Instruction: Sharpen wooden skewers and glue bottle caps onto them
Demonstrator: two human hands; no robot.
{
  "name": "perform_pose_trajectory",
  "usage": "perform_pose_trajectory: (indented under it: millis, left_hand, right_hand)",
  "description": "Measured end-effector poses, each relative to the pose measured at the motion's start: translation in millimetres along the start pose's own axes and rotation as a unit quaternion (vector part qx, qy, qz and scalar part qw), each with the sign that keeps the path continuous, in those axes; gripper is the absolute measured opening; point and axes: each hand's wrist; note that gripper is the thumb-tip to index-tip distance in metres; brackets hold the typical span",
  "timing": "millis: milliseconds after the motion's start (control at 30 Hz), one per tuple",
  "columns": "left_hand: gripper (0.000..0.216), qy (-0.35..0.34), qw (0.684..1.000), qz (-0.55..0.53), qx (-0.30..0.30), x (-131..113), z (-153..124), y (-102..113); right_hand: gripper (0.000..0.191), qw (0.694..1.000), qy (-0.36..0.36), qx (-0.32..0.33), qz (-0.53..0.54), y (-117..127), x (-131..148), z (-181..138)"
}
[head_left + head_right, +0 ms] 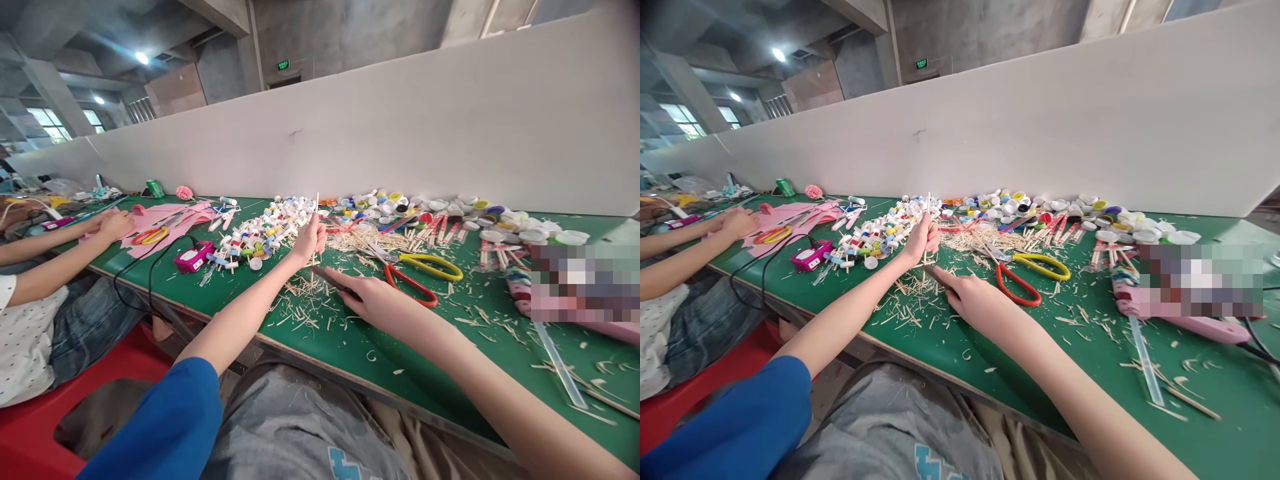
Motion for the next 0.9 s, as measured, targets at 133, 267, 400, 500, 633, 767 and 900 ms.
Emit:
perform_pose_trajectory:
  millis: [133, 267, 400, 500, 633, 767, 900]
  left_hand:
    - [0.063, 0.000, 1.000, -0.020, -0.008, 4.8, 2.1, 4.6]
    - [0.064, 0.012, 0.999, -0.042, 0.010, 7.1, 4.7, 6.3]
    - [0.065, 0.032, 0.998, -0.060, 0.016, 6.2, 6.6, 5.1]
    - [0.065, 0.046, 0.996, -0.068, 0.025, 5.3, 7.4, 4.9]
    - [0.065, 0.065, 0.995, -0.056, 0.047, 4.4, 7.5, 6.0]
    - [0.065, 0.058, 0.997, -0.030, 0.047, 3.7, 5.9, 6.0]
    - [0.064, 0.038, 0.999, -0.009, 0.028, 2.8, 4.2, 4.1]
  right_hand:
    - [0.056, 1.000, 0.001, 0.018, 0.021, -0.1, 1.4, -2.4]
    - [0.053, 0.997, -0.012, 0.012, 0.078, 1.0, -3.9, -2.9]
    - [0.052, 0.996, -0.015, -0.018, 0.091, 0.2, -11.7, -2.7]
    - [0.053, 0.997, -0.012, -0.076, 0.028, -3.5, -14.0, -0.4]
    - [0.054, 0.997, -0.020, -0.067, -0.044, -7.9, -12.5, 5.2]
    - [0.054, 0.998, -0.007, -0.064, -0.019, -7.7, -11.8, 10.3]
    - [0.052, 0.998, 0.000, -0.055, 0.033, -5.4, -13.4, 12.7]
Point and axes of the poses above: each hand's wrist, its own z-axis towards the middle knuckle, its own y-axis out of the back of the hand, x = y × z, and after that the axes turned 3 degrees about -z, right-handed
